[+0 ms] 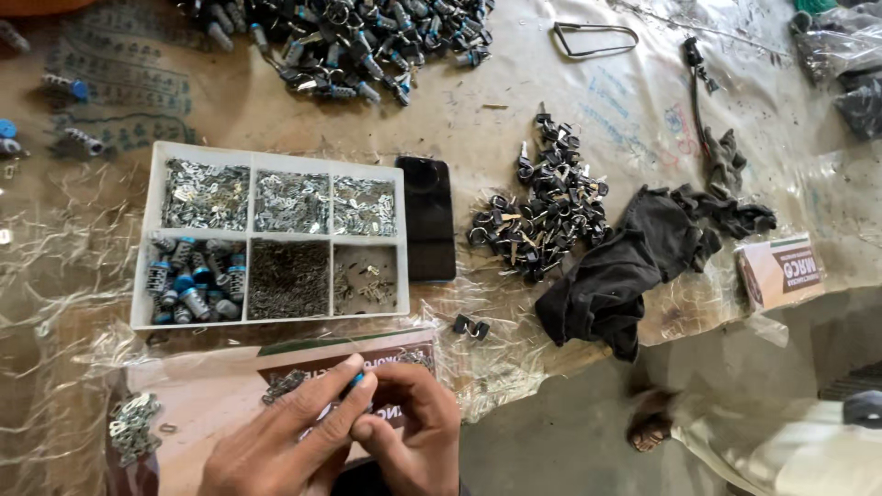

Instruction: The person sits at a workbench assembling small metal connector components. They pick a black rubber cap and metal spring contacts from a compartment tray, press the parts together by hand to fit them, and set finished assemblies aside, repeating the cycle with new parts.

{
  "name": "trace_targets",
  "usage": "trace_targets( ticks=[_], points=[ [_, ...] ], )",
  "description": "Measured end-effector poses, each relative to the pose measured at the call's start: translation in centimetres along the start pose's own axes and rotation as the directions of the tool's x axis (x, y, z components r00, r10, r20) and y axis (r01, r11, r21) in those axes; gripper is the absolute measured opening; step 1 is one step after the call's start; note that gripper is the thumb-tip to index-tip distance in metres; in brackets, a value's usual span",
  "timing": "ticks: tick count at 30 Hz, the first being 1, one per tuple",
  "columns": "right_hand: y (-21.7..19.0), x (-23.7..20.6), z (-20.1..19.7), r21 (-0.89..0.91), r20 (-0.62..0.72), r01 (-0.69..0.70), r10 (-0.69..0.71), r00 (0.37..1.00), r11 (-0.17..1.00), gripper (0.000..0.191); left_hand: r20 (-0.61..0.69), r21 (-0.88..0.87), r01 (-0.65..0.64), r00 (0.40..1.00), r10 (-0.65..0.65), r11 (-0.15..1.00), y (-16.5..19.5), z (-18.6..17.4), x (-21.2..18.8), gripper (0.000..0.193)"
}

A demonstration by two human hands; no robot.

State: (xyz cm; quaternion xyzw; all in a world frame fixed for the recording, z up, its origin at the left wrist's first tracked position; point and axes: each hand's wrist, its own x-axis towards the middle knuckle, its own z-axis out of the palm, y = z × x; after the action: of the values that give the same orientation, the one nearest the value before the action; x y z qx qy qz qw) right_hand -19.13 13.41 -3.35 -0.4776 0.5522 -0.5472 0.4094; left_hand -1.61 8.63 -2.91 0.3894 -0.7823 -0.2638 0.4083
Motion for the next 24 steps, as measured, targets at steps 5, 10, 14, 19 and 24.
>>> trace_targets(
  ticks=[5, 10, 14, 19, 24],
  points=[
    [1.1, 0.4, 0.3, 0.524, 0.179, -0.324, 0.271, 0.946, 0.788, 0.024, -0.032, -0.114, 0.025, 0.999, -0.029, 0.993, 0.5, -0.8, 0.7, 0.042],
    [1.0, 1.4, 0.6, 0.591, 0.243, -0.397, 0.315, 0.918, 0.702, 0.024, -0.053, -0.091, -0.108, 0.993, 0.103, 0.99, -0.5, -1.4, 2.3, 0.044],
    [-0.1, 4.5, 0.0, 0.46, 0.297, -0.415, 0.304, 0.905, 0.785, 0.025, -0.078, -0.134, 0.03, 0.996, -0.041, 0.991, -1.2, -2.4, 3.5, 0.048],
    [-0.8, 8.2, 0.9, 0.213, 0.266, -0.308, 0.248, 0.931, 0.927, 0.02, -0.088, -0.098, 0.074, 0.993, -0.083, 0.992, -1.9, -3.3, 5.6, 0.052],
    [-0.5, 9.7, 2.5, 0.412, 0.346, -0.409, 0.275, 0.897, 0.814, 0.02, -0.128, -0.103, -0.006, 0.992, -0.007, 0.995, -2.7, -3.4, 6.0, 0.047]
  ],
)
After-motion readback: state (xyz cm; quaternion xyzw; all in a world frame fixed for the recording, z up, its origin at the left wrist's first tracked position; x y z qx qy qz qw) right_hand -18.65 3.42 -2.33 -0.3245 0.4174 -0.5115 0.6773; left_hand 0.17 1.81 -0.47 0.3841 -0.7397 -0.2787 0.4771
